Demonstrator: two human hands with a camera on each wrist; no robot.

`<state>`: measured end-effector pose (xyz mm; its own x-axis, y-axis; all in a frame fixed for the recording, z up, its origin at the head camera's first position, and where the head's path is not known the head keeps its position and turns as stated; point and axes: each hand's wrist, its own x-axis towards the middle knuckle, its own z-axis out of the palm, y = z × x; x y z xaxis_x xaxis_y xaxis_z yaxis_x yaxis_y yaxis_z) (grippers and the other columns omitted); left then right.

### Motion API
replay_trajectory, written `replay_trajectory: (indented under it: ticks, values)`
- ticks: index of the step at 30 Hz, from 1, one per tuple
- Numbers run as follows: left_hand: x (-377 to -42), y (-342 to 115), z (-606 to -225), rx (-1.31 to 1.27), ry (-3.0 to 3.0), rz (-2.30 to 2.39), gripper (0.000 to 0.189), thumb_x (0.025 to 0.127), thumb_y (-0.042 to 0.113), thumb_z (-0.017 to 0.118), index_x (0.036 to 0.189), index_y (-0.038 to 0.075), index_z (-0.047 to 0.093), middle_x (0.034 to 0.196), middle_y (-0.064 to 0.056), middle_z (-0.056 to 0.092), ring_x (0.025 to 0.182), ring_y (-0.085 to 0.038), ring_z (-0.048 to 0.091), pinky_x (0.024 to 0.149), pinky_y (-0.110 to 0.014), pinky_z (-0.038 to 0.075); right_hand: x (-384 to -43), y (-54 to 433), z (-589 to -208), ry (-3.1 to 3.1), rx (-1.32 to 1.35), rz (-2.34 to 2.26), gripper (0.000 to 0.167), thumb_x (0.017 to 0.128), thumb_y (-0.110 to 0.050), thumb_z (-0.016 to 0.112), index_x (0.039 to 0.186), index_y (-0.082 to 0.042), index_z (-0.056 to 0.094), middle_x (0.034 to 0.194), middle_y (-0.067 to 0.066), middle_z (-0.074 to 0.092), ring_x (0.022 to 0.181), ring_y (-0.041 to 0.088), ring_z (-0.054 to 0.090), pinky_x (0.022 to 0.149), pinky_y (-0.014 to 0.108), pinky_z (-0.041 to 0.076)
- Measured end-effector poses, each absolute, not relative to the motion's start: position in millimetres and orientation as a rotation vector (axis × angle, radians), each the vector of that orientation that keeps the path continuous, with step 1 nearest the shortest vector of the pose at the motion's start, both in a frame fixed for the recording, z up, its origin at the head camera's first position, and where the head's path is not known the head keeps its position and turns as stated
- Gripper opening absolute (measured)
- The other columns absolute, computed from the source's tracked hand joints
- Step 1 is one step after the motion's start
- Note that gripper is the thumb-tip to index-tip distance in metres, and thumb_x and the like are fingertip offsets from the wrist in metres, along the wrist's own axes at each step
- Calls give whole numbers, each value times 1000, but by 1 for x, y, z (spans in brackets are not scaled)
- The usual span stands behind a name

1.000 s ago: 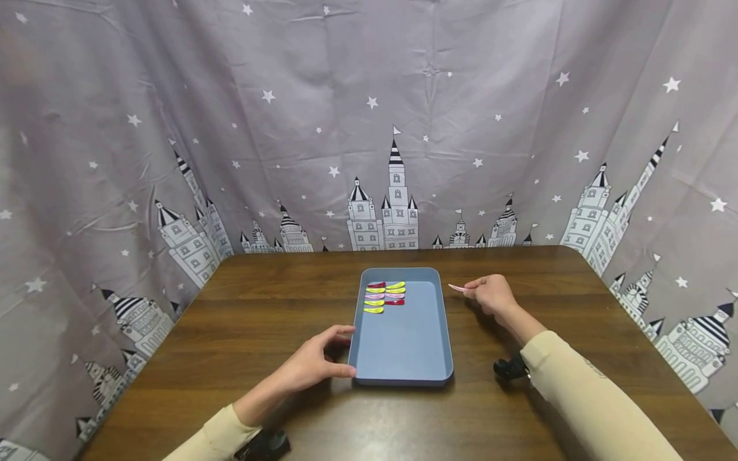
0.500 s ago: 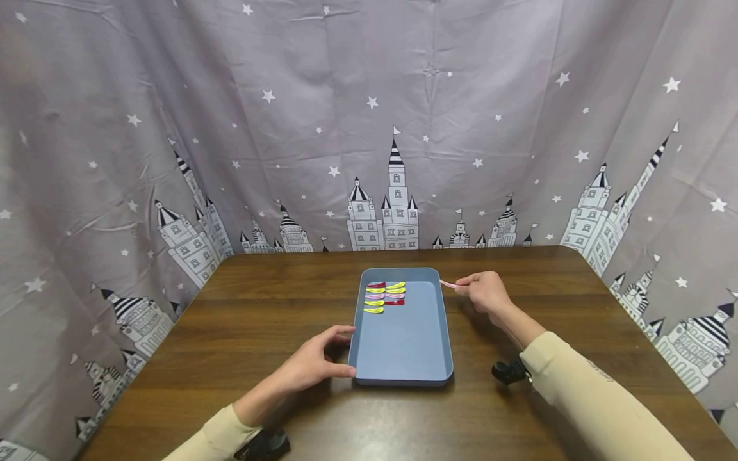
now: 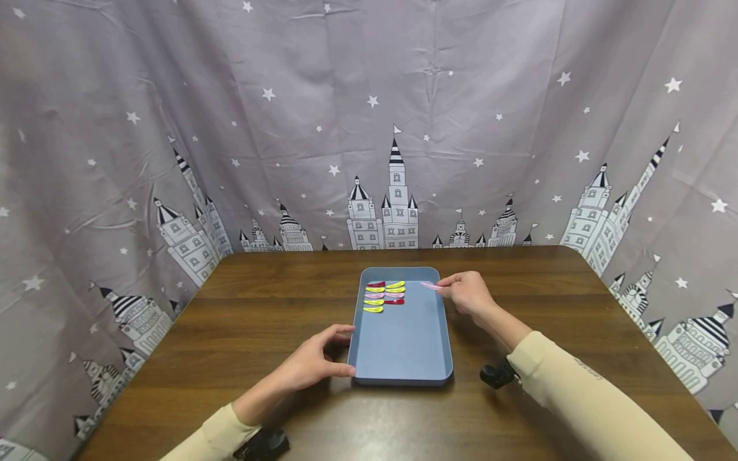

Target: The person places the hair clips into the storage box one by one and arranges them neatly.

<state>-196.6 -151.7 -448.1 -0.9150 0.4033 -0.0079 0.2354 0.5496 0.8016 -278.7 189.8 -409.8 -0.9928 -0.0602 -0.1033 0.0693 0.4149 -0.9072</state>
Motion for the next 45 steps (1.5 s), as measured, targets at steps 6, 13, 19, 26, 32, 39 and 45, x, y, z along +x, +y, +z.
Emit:
replay_trajectory:
  ticks: [6, 13, 19, 26, 32, 39, 45]
  values:
    - [-196, -152, -448, 540, 2592, 1297, 79, 77, 34, 88, 143, 12, 52, 126, -11, 68, 124, -30, 59, 105, -54, 41, -277, 174, -413, 2525, 7, -1612, 26, 94, -9, 67, 115, 6, 69, 50, -7, 34, 40, 10, 26, 41, 24, 24]
    - [-195, -152, -447, 546, 2592, 1301, 79, 77, 34, 88, 144, 12, 52, 126, -11, 68, 124, -30, 59, 105, -54, 41, -280, 157, -420, 2534, 27, -1566, 23, 93, -8, 66, 113, 3, 72, 50, -8, 31, 42, 9, 25, 42, 24, 23]
    - [-195, -152, -447, 545, 2595, 1295, 79, 77, 34, 88, 144, 12, 52, 126, -11, 68, 124, -31, 58, 104, -55, 41, -280, 145, -422, 2520, 22, -1541, 23, 92, -5, 65, 112, 3, 72, 49, -7, 30, 41, 8, 24, 41, 24, 23]
    - [-196, -152, -448, 544, 2597, 1287, 79, 77, 34, 88, 144, 13, 52, 127, -10, 68, 125, -31, 58, 105, -55, 41, -280, 132, -426, 2545, 27, -1510, 21, 93, -3, 63, 110, 2, 75, 48, -7, 31, 40, 7, 26, 41, 23, 24]
    - [-196, -152, -449, 548, 2595, 1290, 79, 77, 34, 88, 144, 13, 52, 127, -11, 68, 126, -31, 58, 106, -55, 40, -279, 122, -430, 2562, 31, -1483, 18, 93, -3, 63, 107, 2, 74, 49, -6, 34, 41, 8, 28, 41, 23, 24]
    - [-196, -152, -448, 534, 2596, 1281, 80, 77, 34, 88, 144, 13, 52, 127, -11, 68, 126, -31, 58, 105, -55, 40, -278, 115, -435, 2596, 43, -1442, 14, 94, -5, 64, 104, 1, 73, 53, -3, 39, 42, 10, 33, 42, 24, 28]
    - [-196, -152, -447, 532, 2598, 1278, 80, 77, 34, 88, 144, 12, 52, 127, -11, 68, 126, -31, 58, 105, -55, 40, -279, 113, -439, 2615, 47, -1429, 14, 95, -5, 64, 103, 1, 74, 58, -1, 44, 43, 10, 35, 43, 24, 28]
